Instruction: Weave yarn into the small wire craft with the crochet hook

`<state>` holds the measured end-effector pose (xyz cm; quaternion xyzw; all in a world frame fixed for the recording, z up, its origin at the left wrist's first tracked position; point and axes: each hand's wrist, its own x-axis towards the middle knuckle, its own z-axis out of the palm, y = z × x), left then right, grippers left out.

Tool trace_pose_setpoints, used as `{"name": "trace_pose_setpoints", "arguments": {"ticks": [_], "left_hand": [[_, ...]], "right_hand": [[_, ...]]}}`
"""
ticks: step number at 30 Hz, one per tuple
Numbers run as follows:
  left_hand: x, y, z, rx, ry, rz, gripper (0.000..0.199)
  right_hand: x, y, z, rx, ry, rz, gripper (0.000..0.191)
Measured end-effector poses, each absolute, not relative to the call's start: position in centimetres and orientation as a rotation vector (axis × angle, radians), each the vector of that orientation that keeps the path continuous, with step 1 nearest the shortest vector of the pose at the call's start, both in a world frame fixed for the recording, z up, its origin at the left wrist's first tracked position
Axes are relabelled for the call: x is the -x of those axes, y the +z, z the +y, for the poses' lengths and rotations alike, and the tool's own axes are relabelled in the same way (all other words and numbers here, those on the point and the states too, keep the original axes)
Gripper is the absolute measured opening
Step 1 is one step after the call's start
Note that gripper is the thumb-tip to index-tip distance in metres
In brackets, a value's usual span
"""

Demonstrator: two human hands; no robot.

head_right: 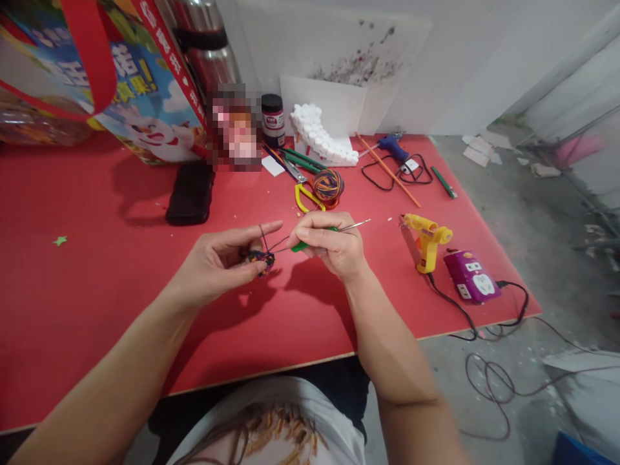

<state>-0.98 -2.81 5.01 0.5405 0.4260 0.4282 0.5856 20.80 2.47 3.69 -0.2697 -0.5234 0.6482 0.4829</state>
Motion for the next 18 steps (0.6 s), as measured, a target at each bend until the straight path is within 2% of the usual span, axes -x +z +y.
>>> {"name": "trace_pose_setpoints", "arguments": {"ticks": [7,14,18], "left_hand": [[0.9,3.7,-2.5,-1.324,0.994,1.122,0.061],[0.1,3.2,-1.7,-0.960,1.165,1.089,0.074],[0.3,3.6,-1.1,-0.672,1.196,0.955,0.068]], "right_hand": [[-21.3,4.2,2.1,0.702,1.310,-1.593,0.018],[-20.2,3.9,0.7,0.603,0.526,-2.063,0.020],[-19.3,2.8,0.4,0.498,0.138,-2.137,0.013]]}}
